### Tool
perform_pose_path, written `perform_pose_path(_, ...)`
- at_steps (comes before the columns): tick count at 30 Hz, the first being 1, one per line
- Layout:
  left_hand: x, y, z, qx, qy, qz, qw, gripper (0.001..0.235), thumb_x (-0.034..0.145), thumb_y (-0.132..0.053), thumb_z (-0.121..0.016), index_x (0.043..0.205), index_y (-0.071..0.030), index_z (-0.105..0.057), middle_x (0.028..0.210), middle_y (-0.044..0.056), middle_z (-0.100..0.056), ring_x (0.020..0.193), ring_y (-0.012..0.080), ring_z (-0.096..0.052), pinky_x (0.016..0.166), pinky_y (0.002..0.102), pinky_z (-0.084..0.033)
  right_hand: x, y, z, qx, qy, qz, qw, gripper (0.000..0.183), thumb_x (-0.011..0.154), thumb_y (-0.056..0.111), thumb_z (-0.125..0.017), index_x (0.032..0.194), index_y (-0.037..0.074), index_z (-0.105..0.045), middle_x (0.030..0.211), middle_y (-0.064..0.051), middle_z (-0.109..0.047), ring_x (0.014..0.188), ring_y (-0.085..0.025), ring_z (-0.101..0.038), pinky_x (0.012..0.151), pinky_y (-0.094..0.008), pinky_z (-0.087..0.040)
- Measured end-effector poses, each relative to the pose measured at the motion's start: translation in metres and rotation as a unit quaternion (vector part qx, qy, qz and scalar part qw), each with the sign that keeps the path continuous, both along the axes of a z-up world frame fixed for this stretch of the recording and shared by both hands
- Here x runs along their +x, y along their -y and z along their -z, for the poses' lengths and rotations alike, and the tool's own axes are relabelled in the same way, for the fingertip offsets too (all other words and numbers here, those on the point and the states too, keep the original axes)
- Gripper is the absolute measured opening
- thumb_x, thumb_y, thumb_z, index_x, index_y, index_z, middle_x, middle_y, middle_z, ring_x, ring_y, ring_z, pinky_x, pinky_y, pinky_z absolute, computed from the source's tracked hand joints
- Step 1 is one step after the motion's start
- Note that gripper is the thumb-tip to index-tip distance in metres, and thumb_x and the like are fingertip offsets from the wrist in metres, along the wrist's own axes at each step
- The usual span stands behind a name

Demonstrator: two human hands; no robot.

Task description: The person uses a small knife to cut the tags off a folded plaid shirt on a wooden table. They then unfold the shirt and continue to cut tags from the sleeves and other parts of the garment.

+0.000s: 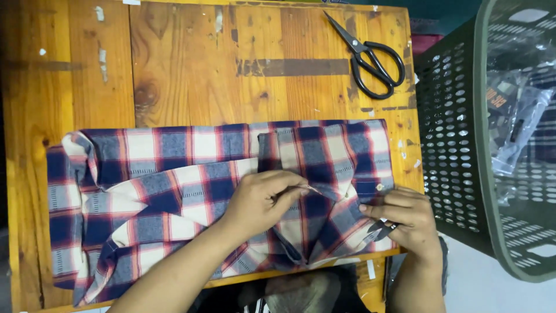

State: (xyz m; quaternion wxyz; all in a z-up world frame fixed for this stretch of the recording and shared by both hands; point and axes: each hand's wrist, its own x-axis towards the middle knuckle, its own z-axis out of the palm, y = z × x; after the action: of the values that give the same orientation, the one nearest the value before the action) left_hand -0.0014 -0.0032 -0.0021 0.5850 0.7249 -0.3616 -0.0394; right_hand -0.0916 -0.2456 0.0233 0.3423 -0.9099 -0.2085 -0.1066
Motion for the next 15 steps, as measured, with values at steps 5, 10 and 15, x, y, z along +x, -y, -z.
perform_pose_path(5,0.001,0.001,-0.002,-0.031,0.03,0.01,0.999,0.01,0.08,-0.004,-0.057,0.089,0.0,-0.06,0.083,0.009,-0.065,0.072,0.0198,-0.065,0.066,0.028,-0.056,0.003,-0.003,-0.006,0.006,0.008,-0.004,1.0,0.009,0.074,0.017,-0.061,0.077,0.01,-0.066,0.055,-0.001,-0.049,0.047,-0.014,-0.046,0.048,-0.027,-0.037)
perform_pose_path(10,0.002,-0.004,-0.01,-0.012,0.047,0.03,0.998,0.017,0.081,0.008,-0.046,0.093,0.001,-0.055,0.085,0.01,-0.062,0.071,0.0217,-0.064,0.062,0.029,-0.055,0.002,-0.015,-0.011,-0.001,0.004,-0.037,0.999,0.008,0.076,0.015,-0.058,0.077,0.009,-0.064,0.053,0.0,-0.039,0.045,-0.015,-0.035,0.047,-0.029,-0.029)
perform_pose_path(15,0.002,-0.017,-0.049,0.18,-0.085,0.095,0.975,0.052,0.079,0.003,-0.05,0.126,-0.003,-0.028,0.124,0.016,-0.04,0.074,0.0225,-0.062,0.064,0.038,-0.049,0.003,-0.02,-0.01,0.001,0.013,-0.039,0.999,0.011,0.075,0.016,-0.058,0.076,0.006,-0.063,0.052,-0.002,-0.027,0.044,-0.017,-0.026,0.046,-0.03,-0.024)
